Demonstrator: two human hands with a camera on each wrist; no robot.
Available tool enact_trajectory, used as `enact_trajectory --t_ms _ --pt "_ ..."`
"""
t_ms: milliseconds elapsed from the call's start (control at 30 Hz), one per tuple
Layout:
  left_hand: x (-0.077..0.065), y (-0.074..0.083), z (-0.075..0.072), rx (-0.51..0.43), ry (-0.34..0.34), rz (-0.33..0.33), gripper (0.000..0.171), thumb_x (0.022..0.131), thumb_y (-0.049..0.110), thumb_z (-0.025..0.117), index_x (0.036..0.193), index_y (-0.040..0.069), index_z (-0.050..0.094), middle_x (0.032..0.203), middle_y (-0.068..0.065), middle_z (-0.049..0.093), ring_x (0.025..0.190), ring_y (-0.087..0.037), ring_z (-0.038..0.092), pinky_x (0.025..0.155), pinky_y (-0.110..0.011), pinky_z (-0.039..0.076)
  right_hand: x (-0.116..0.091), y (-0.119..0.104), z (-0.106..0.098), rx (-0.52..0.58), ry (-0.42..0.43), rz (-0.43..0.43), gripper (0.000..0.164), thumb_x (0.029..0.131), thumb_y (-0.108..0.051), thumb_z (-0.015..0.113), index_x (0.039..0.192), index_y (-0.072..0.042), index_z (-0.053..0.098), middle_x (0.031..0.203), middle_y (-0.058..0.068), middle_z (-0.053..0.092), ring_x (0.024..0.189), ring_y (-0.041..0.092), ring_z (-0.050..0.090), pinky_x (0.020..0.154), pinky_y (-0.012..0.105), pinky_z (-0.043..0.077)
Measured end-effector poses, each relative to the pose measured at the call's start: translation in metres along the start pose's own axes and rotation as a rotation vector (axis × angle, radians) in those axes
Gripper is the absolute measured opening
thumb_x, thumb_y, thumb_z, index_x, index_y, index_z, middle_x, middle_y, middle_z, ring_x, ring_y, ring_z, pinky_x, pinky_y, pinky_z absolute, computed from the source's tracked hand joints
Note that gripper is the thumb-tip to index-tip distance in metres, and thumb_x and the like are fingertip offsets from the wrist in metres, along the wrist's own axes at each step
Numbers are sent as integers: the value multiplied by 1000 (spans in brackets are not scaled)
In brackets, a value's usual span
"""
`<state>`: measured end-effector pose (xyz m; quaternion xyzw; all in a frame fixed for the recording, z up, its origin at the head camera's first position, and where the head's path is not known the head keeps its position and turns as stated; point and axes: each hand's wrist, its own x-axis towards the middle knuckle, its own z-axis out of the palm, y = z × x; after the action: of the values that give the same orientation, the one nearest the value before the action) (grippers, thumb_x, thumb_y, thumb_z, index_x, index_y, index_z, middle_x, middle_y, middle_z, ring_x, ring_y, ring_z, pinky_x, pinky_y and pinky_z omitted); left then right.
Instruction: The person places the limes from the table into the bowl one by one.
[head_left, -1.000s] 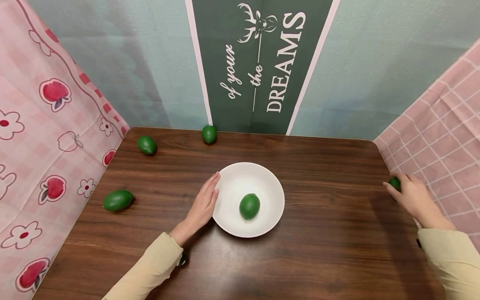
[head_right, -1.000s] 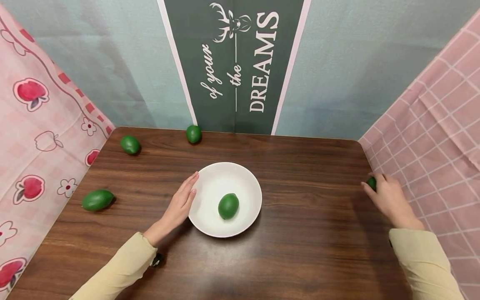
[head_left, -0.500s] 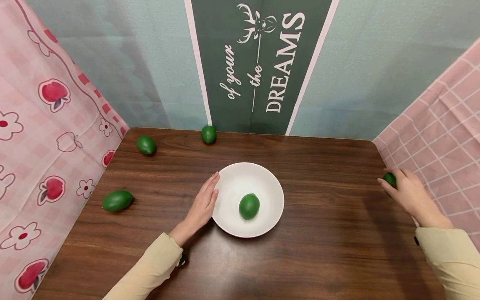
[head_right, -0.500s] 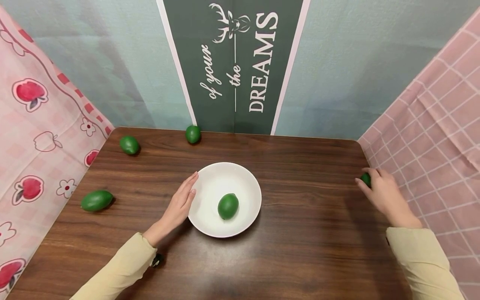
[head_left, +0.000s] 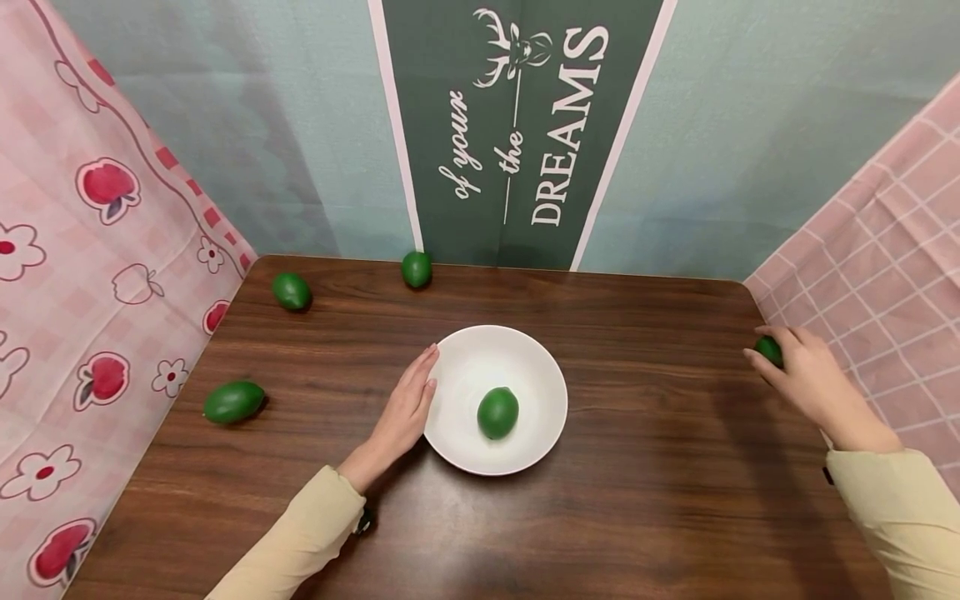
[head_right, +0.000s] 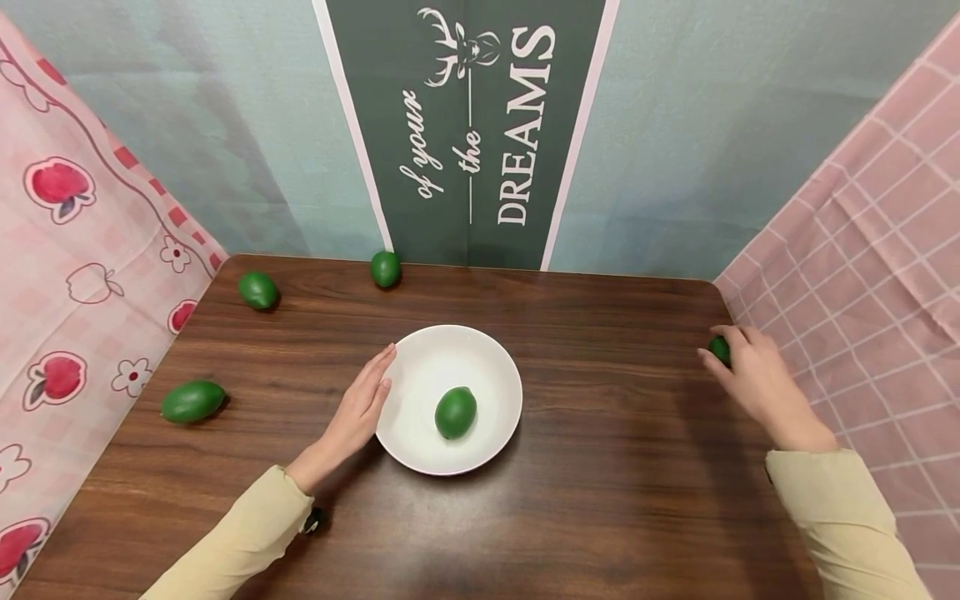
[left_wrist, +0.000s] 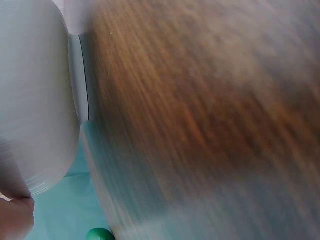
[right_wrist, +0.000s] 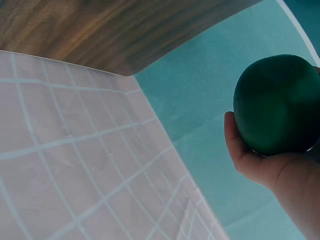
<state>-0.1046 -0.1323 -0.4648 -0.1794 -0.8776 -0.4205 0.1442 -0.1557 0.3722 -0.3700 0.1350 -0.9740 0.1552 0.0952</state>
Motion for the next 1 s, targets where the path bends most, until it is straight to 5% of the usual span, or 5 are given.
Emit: enact_trajectory --t_ms 1000 --pt "-1 -2 0 0 -7 2 39 95 4 43 133 -4 40 140 -16 38 130 -27 33 105 -40 26 21 -45 -6 12 26 -115 31 89 -12 58 111 9 51 105 30 48 87 44 44 64 50 36"
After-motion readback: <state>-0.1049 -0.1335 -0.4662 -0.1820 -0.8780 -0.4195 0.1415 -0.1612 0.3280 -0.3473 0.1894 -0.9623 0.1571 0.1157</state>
